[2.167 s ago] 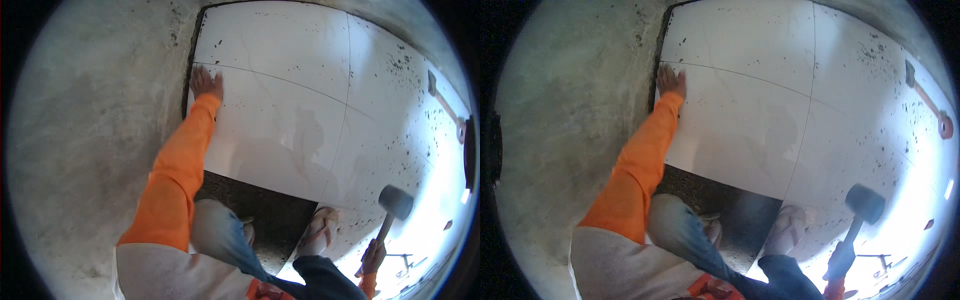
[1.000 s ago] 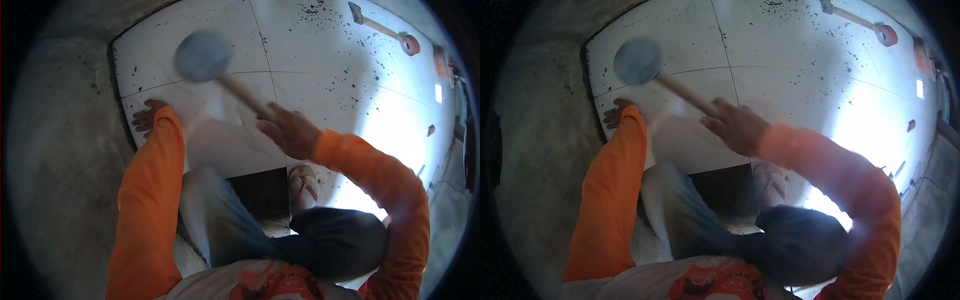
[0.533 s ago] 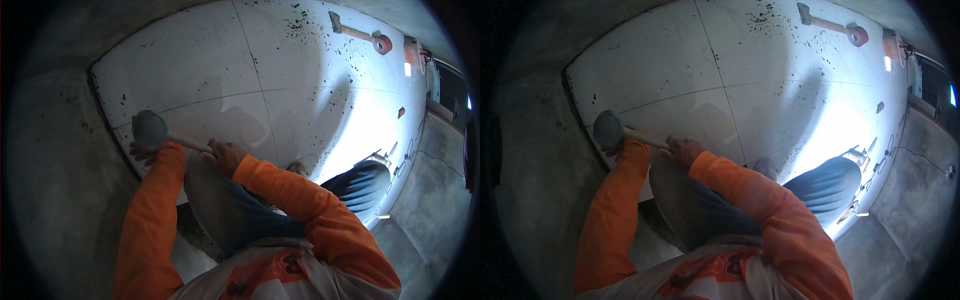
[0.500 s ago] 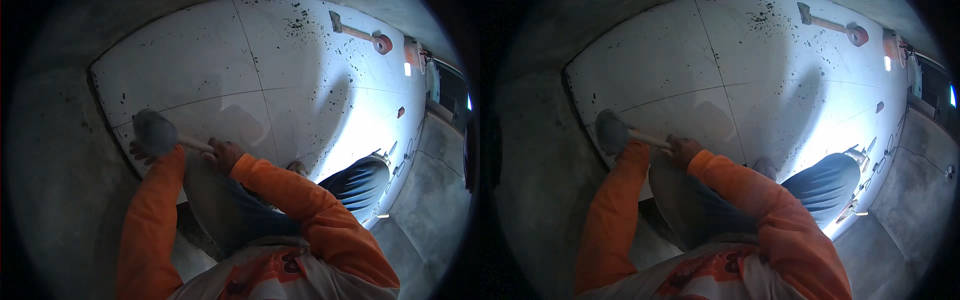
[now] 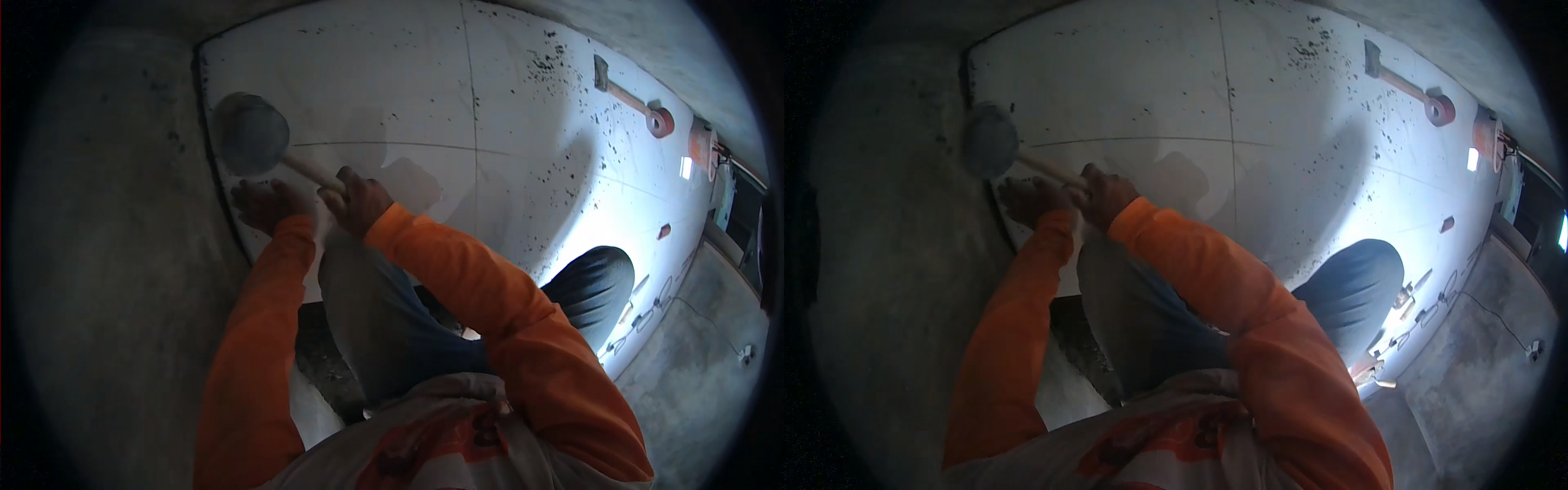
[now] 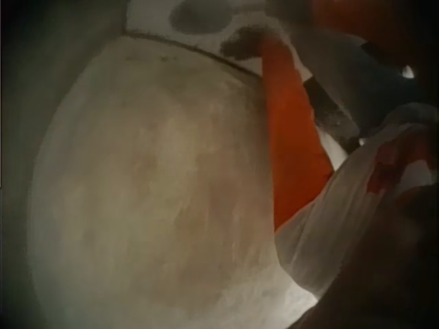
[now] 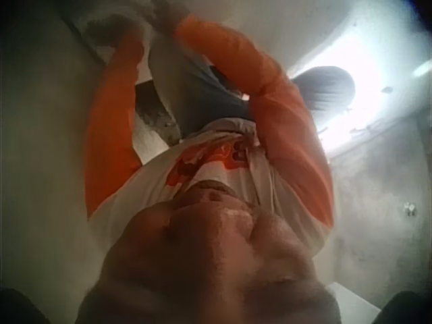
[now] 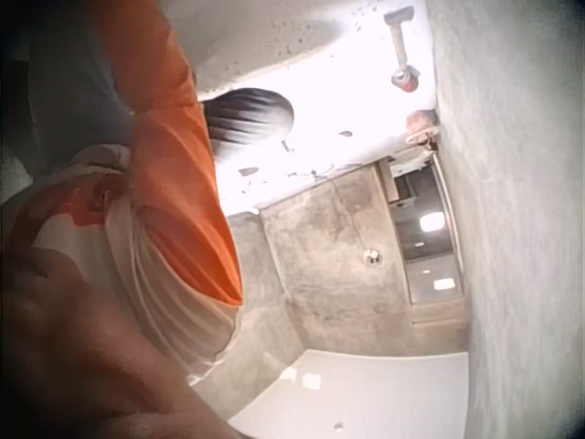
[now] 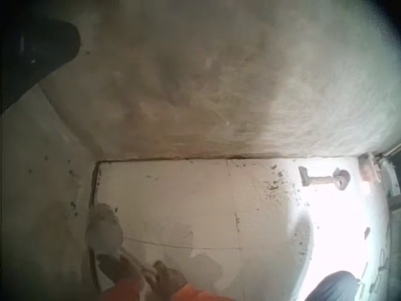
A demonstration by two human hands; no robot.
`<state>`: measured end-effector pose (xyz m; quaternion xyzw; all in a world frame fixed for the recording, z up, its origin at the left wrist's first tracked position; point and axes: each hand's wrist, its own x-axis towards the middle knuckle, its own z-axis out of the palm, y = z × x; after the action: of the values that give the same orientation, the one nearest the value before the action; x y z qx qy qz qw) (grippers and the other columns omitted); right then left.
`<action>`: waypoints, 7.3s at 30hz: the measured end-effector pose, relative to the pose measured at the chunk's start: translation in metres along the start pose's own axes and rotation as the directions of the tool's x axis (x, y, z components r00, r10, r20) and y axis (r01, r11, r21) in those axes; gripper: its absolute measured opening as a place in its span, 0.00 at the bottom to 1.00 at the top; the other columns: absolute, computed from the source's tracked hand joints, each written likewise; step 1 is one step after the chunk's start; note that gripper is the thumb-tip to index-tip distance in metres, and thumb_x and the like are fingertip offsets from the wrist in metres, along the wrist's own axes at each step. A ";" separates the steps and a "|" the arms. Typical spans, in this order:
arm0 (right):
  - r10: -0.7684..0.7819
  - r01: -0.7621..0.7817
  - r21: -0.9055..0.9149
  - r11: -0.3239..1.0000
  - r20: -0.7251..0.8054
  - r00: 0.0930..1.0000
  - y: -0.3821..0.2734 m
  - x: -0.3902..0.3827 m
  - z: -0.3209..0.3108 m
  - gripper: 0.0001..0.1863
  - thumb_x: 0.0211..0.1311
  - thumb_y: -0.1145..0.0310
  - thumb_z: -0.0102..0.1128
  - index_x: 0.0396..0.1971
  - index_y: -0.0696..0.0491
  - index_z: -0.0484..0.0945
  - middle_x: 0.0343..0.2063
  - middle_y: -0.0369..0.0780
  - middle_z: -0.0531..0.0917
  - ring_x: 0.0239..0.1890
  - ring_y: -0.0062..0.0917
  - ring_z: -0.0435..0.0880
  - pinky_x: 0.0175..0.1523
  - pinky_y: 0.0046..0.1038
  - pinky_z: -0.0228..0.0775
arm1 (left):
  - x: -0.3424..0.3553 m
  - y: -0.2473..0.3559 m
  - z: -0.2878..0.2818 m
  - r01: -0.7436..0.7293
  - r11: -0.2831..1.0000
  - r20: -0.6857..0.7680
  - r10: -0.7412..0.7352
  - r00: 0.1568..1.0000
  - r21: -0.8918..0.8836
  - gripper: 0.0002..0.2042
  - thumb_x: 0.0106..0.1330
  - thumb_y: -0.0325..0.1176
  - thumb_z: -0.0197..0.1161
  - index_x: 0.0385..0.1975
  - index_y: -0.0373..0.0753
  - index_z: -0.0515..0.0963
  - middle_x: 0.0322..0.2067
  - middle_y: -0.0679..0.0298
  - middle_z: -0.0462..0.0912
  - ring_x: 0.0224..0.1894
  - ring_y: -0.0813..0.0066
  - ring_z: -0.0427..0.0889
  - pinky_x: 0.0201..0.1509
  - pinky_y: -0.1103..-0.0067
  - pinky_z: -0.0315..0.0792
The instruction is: The person spreads mortar on a floor using a trowel and places a large white tile onto the bed, tapping it into position with a rubber mallet.
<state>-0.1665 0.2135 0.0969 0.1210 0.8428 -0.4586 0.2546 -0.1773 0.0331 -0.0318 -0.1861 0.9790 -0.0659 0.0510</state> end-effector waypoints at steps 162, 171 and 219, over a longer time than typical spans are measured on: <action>0.029 -0.071 -0.204 0.976 -0.200 0.979 0.086 -0.077 0.012 0.16 0.61 0.61 0.52 0.21 0.60 0.73 0.14 0.50 0.75 0.17 0.36 0.75 0.29 0.36 0.68 | -0.029 0.026 -0.061 0.037 0.985 0.295 0.015 0.955 -0.168 0.31 0.68 0.49 0.33 0.69 0.46 0.41 0.70 0.57 0.31 0.71 0.54 0.29 0.68 0.51 0.25; -0.073 0.025 -0.189 0.982 -0.252 0.965 0.086 -0.053 0.011 0.15 0.60 0.61 0.51 0.22 0.58 0.73 0.18 0.53 0.76 0.26 0.52 0.76 0.31 0.43 0.68 | -0.028 0.029 -0.053 -0.018 0.979 0.129 0.045 0.991 -0.201 0.30 0.67 0.47 0.40 0.68 0.45 0.45 0.70 0.54 0.37 0.71 0.50 0.34 0.67 0.46 0.32; 0.432 -0.355 -0.367 0.860 0.152 0.889 0.077 -0.061 -0.017 0.15 0.57 0.60 0.52 0.40 0.53 0.77 0.35 0.49 0.82 0.40 0.46 0.80 0.46 0.41 0.72 | -0.036 0.050 -0.052 0.011 0.992 0.274 -0.046 0.961 0.127 0.31 0.70 0.52 0.38 0.69 0.49 0.40 0.70 0.58 0.36 0.71 0.56 0.38 0.68 0.50 0.40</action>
<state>-0.0867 0.2715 0.0828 0.1939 0.8293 -0.2599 0.4552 -0.1689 0.0984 0.0148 -0.2041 0.9535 -0.1010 0.1976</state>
